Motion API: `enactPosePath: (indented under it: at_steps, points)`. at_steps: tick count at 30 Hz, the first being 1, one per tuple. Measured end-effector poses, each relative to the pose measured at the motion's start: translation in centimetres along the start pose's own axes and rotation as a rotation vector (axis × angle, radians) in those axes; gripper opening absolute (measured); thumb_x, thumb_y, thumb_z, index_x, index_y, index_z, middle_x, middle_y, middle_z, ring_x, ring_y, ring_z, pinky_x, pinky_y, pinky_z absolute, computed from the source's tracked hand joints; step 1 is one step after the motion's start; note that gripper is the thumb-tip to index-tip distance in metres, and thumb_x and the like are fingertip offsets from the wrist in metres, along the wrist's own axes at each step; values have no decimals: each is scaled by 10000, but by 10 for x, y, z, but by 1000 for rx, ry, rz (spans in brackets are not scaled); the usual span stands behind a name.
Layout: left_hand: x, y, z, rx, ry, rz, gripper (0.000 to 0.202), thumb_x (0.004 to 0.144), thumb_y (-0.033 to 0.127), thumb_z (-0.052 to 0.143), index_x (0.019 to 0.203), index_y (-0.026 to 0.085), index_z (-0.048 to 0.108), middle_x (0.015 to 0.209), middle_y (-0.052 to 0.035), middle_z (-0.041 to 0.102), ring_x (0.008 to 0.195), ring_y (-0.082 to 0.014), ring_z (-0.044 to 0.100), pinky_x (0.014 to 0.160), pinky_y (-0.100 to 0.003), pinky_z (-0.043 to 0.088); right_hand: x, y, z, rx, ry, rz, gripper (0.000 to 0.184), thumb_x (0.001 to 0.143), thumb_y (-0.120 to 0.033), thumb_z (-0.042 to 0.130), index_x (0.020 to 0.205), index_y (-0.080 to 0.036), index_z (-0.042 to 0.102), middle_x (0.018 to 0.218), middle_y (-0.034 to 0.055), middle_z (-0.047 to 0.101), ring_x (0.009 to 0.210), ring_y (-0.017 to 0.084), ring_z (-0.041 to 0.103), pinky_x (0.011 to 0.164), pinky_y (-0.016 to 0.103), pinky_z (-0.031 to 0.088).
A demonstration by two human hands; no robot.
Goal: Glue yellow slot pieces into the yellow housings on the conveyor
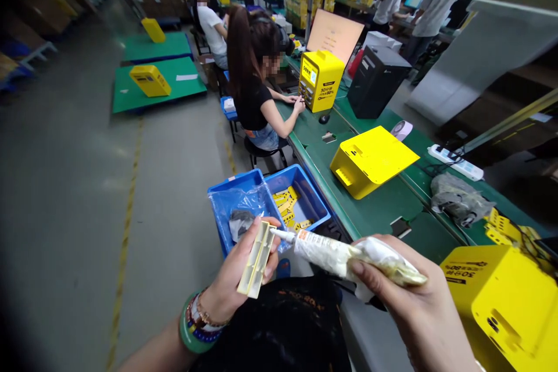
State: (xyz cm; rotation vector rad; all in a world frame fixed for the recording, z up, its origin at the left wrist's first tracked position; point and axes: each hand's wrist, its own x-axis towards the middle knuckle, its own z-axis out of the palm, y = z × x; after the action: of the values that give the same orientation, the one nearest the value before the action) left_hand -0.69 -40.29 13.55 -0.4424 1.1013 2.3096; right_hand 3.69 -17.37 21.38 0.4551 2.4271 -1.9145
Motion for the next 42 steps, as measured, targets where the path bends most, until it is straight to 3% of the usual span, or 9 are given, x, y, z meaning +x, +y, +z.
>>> enactPosePath:
  at_steps: [4,9,19,25,29,34,42]
  points:
    - [-3,1,4,19,27,-62,355,932,529,409,1011,208,535,677,33,498,365,-66,470,313,-156,298,-6,-5,-2,-150,-37,-97,238,721,-361,760,913,-228,720,854,21,727,683,180,671,593,197,544]
    - [-5,0,9,47,59,-129,358,946,515,373,1012,203,536,660,23,510,364,-78,480,298,-159,318,-4,-13,-7,-323,-138,-272,147,801,-349,681,896,-241,709,842,3,724,667,159,674,579,180,534]
    - [-8,-5,12,77,16,-119,331,959,495,361,988,207,522,595,40,488,338,-80,467,305,-162,316,6,-17,-16,-574,-383,-581,163,894,-255,555,1050,-264,600,893,5,688,740,144,687,611,176,540]
    - [-7,-17,9,111,-15,-114,325,946,499,397,980,207,535,587,43,488,347,-80,476,316,-161,327,3,-27,-11,-626,-376,-591,121,913,-253,512,1007,-251,588,861,9,643,704,128,627,578,195,499]
    - [-2,-27,4,122,-30,-123,347,925,523,440,989,199,546,628,36,513,367,-77,496,324,-162,346,5,-30,-5,-693,-411,-677,63,906,-210,522,941,-229,570,809,13,619,671,127,573,570,216,460]
    - [3,-36,2,148,-5,-151,347,908,525,474,992,196,545,747,5,581,381,-73,515,320,-167,348,10,-35,6,-783,-416,-784,119,896,-121,496,833,-213,537,672,-12,565,592,121,494,547,230,407]
    - [6,-40,6,153,37,-179,364,880,552,507,967,200,539,569,52,481,355,-90,478,321,-179,336,14,-38,13,-857,-403,-890,205,849,-56,498,720,-208,453,638,-24,544,591,114,457,572,222,384]
